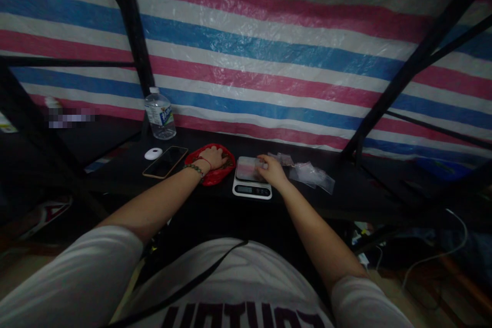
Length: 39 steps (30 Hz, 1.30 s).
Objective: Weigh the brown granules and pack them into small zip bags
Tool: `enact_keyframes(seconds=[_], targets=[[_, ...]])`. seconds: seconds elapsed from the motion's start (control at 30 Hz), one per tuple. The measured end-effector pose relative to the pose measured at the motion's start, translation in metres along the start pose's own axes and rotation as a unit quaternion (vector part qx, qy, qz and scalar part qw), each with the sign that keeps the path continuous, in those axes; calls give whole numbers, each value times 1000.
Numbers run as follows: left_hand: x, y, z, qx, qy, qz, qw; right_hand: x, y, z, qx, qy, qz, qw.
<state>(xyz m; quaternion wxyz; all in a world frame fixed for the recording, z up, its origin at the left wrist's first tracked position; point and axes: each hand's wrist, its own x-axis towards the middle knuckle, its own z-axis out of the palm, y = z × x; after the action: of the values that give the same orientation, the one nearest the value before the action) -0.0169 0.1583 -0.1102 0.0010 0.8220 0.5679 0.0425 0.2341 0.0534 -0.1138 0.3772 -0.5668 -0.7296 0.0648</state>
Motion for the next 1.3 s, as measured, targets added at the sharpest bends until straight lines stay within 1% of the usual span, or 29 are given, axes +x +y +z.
enact_keyframes(seconds=[0.07, 0.2, 0.33, 0.37, 0.43, 0.47, 0.5, 0.6, 0.63, 0.67, 0.7, 0.77, 0.83, 0.9, 0.93, 1.0, 1.13, 1.3], targets=[[0, 0, -1, -2, 9, 1, 1000, -1, -5, 0, 10, 11, -9, 1000], [0, -3, -5, -29, 51, 8, 998, 0, -20, 2, 61, 21, -12, 998], [1, -11, -11, -52, 83, 0, 995, 7, -38, 14, 120, 17, 16, 992], [2, -13, -12, -73, 91, -9, 993, 10, -42, 19, 127, 12, 20, 992], [3, -17, -14, -147, 117, -28, 982, 17, -52, 29, 128, 0, 17, 992], [4, -19, -15, -198, 135, -39, 970, 21, -57, 34, 127, -9, 8, 992], [5, -20, -15, -258, 156, -51, 952, 25, -63, 38, 125, -19, -4, 992], [6, -24, -14, -413, 205, -96, 882, 35, -79, 48, 113, -50, -38, 992], [6, -26, -14, -442, 213, -110, 864, 38, -84, 51, 108, -58, -43, 992], [6, -27, -13, -460, 219, -121, 852, 41, -88, 53, 103, -62, -44, 992], [5, -28, -13, -464, 224, -126, 847, 43, -92, 56, 99, -64, -44, 992], [3, -31, -13, -445, 234, -110, 857, 47, -97, 61, 97, -65, -42, 992], [-1, -33, -14, -393, 234, -51, 888, 49, -99, 65, 89, -66, -31, 993], [-5, -35, -15, -320, 218, 22, 922, 50, -99, 68, 68, -67, -6, 995], [-7, -35, -15, -287, 206, 48, 934, 50, -98, 69, 57, -67, 8, 996], [-10, -35, -16, -236, 190, 74, 950, 50, -96, 69, 43, -68, 31, 996], [-14, -32, -18, -188, 187, 88, 960, 51, -93, 67, 41, -57, 58, 996], [-20, -31, -20, -183, 185, 106, 960, 52, -96, 68, 49, -48, 69, 995]])
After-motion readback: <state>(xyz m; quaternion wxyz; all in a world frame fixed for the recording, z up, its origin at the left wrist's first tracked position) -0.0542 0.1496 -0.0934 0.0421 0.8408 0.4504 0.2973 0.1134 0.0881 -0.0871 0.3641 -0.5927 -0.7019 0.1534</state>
